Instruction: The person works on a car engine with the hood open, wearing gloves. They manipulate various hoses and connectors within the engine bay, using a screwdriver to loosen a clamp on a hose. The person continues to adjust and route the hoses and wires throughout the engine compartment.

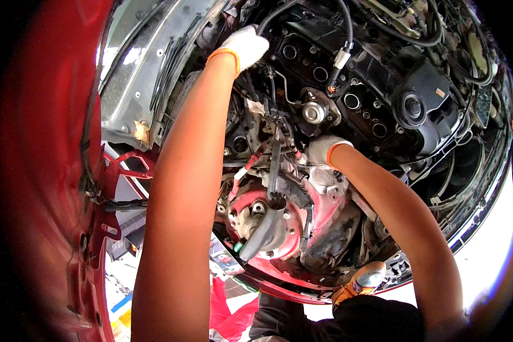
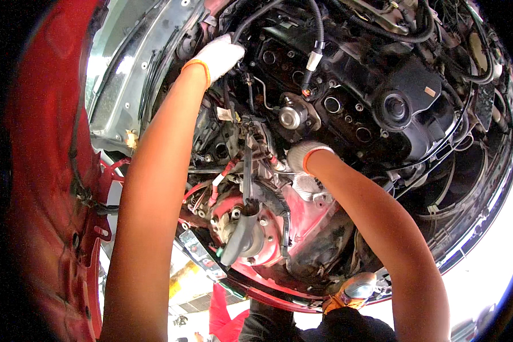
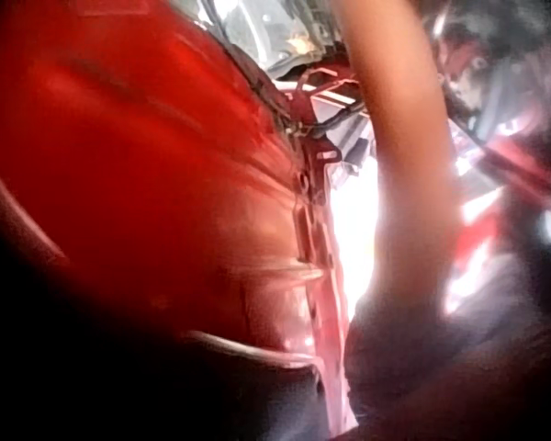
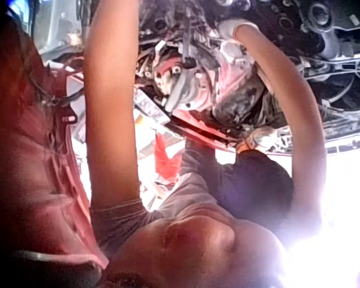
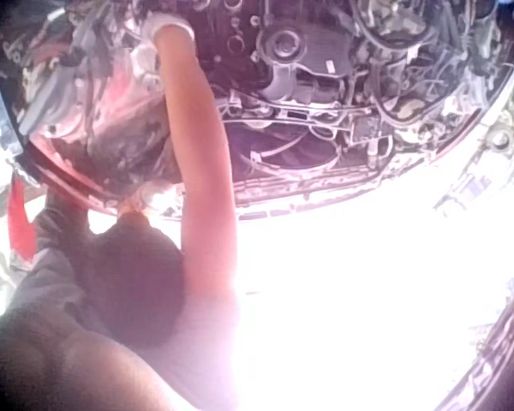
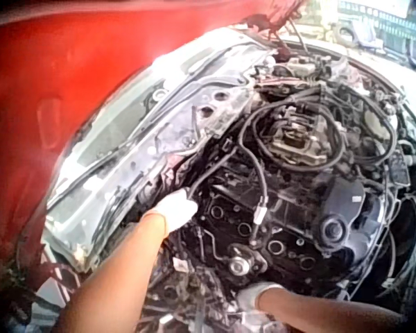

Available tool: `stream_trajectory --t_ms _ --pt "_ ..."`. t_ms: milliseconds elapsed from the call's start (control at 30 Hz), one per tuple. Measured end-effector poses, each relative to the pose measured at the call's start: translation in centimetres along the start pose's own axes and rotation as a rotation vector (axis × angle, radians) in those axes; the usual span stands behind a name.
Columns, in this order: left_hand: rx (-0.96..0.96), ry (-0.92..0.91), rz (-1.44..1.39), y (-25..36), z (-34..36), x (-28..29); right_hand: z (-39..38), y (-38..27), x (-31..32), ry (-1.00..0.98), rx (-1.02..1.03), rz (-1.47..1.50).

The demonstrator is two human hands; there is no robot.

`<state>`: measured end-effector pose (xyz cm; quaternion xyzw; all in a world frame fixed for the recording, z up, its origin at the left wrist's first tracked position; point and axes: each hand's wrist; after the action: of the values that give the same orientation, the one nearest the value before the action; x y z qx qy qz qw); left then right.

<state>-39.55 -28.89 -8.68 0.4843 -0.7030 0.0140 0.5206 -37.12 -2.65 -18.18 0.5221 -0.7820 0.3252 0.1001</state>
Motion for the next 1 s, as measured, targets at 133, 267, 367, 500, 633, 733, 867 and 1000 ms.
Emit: stream_trajectory --t_ms 133,267,367,500,633,733,867,1000 --pt "-0.042 0.023 0.043 -0.3 0.2 0.2 0.9 -0.1 -0.3 -0.089 -0.040 0.031" --pt "-0.086 -0.004 0.035 0.3 0.9 -0.8 5.0 2.5 -4.1 -0.275 -0.078 0.039" --pt "-0.091 0.083 0.051 -1.7 1.3 -0.4 -0.6 0.1 -0.4 -0.165 -0.039 -0.012" --pt "-0.035 0.069 -0.021 -1.0 0.6 -0.7 -5.1 -0.2 -2.9 0.382 0.019 -0.151" --pt "-0.299 0.048 0.263 -2.6 2.7 0.1 -8.9 -1.1 -5.0 0.665 -0.060 -0.234" --pt "-0.343 0.024 0.362 -4.2 5.3 -0.4 -10.6 -1.7 -5.5 0.764 -0.110 -0.121" --pt "-0.181 0.054 0.317 0.1 3.0 -1.6 -13.3 -1.5 -3.1 0.828 -0.129 0.035" --pt "-0.132 0.117 0.084 -0.8 2.6 -0.6 -14.7 0.8 -2.8 1.065 -0.128 0.083"
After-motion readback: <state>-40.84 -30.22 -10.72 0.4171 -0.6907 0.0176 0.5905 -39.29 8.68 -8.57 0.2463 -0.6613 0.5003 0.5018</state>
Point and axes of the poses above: each hand's wrist, its own z-axis towards the middle knuckle, its own x-axis out of the back of the hand, y = z × x, and after that the axes turned 9 degrees about -z, right-handed
